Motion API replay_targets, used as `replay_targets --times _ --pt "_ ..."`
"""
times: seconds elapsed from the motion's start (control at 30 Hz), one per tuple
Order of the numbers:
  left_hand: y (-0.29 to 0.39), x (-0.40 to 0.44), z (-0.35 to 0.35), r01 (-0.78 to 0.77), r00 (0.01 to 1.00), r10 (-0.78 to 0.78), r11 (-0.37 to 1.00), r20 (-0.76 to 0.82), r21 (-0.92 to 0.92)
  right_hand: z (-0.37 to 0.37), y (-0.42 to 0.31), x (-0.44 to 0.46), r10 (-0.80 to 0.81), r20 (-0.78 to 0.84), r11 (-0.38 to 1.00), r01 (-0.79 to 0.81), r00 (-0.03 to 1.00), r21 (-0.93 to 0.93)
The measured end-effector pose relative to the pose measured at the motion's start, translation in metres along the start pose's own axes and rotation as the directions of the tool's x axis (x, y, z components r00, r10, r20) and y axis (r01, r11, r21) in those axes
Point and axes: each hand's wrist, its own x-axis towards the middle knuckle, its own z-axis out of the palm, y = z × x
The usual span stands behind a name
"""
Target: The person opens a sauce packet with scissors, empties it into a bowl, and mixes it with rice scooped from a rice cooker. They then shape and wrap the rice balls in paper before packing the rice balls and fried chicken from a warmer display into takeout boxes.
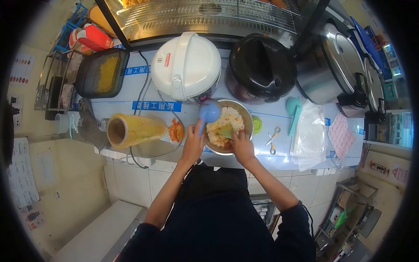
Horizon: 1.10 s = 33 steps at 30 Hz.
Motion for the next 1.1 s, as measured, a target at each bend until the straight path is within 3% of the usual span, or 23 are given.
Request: replay_targets --times 0.03,0.07,0.1,0.13,0.17,0.2,0.23,0.3,0.37,0.4,0.43,0.47,0.5,0.53,0.57,0.6,0.67,0.87,0.93,0.97,1.03,1.07,1.1 --pt "-0.004 0.008 0.007 -0.079 0.996 0.071 0.986 0.057 0.146 -0.025 -0.005 -0.011 -0.002 0.005 1.0 0.002 1.0 0.001" --pt "-0.007 0.012 0.012 -0.165 0.983 0.134 0.945 0.127 0.283 -0.059 -0.012 -0.023 -0.081 0.036 0.986 0.075 0.996 0.147" --pt "-0.006 0.013 0.015 -0.166 0.983 0.134 0.945 0.127 0.283 -0.077 -0.015 -0.028 -0.162 0.051 0.947 0.141 0.985 0.29" --pt "-0.005 0.015 0.018 -0.215 0.973 0.17 0.918 0.159 0.332 -0.076 -0.018 -0.029 -0.161 0.05 0.947 0.14 0.986 0.289" --pt "-0.003 0.016 0.021 -0.266 0.959 0.205 0.886 0.195 0.379 -0.073 -0.023 -0.03 -0.279 0.269 0.74 0.028 0.922 0.672" --pt "-0.003 0.013 0.022 -0.272 0.957 0.208 0.885 0.202 0.378 -0.069 -0.029 -0.03 -0.463 0.39 0.413 -0.196 0.796 0.89" --pt "-0.003 0.009 0.021 -0.314 0.943 0.256 0.896 0.213 0.315 -0.063 -0.035 -0.026 -0.457 0.386 0.41 -0.196 0.801 0.891" --pt "-0.001 -0.004 0.009 -0.357 0.927 0.306 0.898 0.218 0.258 -0.044 -0.042 -0.012 -0.643 0.55 0.485 -0.272 0.534 0.831" --pt "0.009 -0.027 -0.019 -0.322 0.936 0.307 0.944 0.175 0.066 -0.018 -0.037 -0.015 -0.664 0.567 0.54 -0.212 0.487 0.814" --pt "-0.005 -0.05 -0.037 -0.25 0.962 0.238 0.964 0.137 0.085 -0.011 -0.035 -0.017 -0.677 0.592 0.595 -0.149 0.437 0.79" --pt "-0.014 -0.085 -0.059 -0.137 0.99 0.132 0.985 0.051 0.107 -0.013 -0.03 -0.026 -0.675 0.592 0.595 -0.148 0.44 0.79" --pt "-0.041 -0.135 -0.078 0.017 1.0 -0.014 0.991 -0.023 0.129 -0.017 -0.019 -0.035 -0.656 0.543 0.589 -0.093 0.524 0.803" --pt "-0.04 -0.18 -0.109 0.133 0.954 -0.223 0.914 0.2 0.382 -0.023 -0.011 -0.04 -0.633 0.483 0.584 -0.036 0.605 0.811" --pt "-0.068 -0.241 -0.122 0.058 0.879 -0.244 0.907 0.409 0.417 -0.04 -0.01 -0.045 -0.58 0.493 0.643 -0.008 0.649 0.766" --pt "-0.019 -0.265 -0.128 0.412 0.67 -0.505 0.862 0.544 0.294 -0.049 -0.008 -0.051 -0.577 0.497 0.641 -0.018 0.649 0.767" --pt "0.002 -0.282 -0.123 0.55 0.581 -0.566 0.803 0.586 0.231 -0.054 -0.004 -0.056 -0.516 0.508 0.639 -0.084 0.69 0.764" --pt "0.009 -0.31 -0.109 0.62 0.6 -0.578 0.773 0.553 0.135 -0.062 0.006 -0.069 -0.446 0.525 0.633 -0.159 0.725 0.757" --pt "-0.004 -0.326 -0.09 0.653 0.69 -0.597 0.757 0.41 0.004 -0.095 0.035 -0.147 -0.212 0.466 0.631 -0.243 0.859 0.736" --pt "-0.005 -0.324 -0.089 0.631 0.72 -0.579 0.776 0.382 -0.013 -0.103 0.042 -0.186 0.025 0.593 0.479 -0.531 0.805 0.699" --pt "-0.006 -0.322 -0.09 0.605 0.742 -0.559 0.796 0.368 -0.012 -0.105 0.047 -0.203 0.023 0.596 0.482 -0.531 0.803 0.697" --pt "0.005 -0.311 -0.1 0.529 0.783 -0.506 0.848 0.362 0.042 -0.104 0.049 -0.245 0.006 0.746 0.174 -0.736 0.666 0.655" --pt "0.021 -0.294 -0.107 0.45 0.808 -0.457 0.886 0.371 0.112 -0.095 0.049 -0.272 0.008 0.748 0.166 -0.738 0.664 0.654" --pt "0.037 -0.277 -0.113 0.365 0.832 -0.407 0.913 0.378 0.181 -0.077 0.05 -0.302 0.003 0.776 -0.018 -0.776 0.631 0.631"
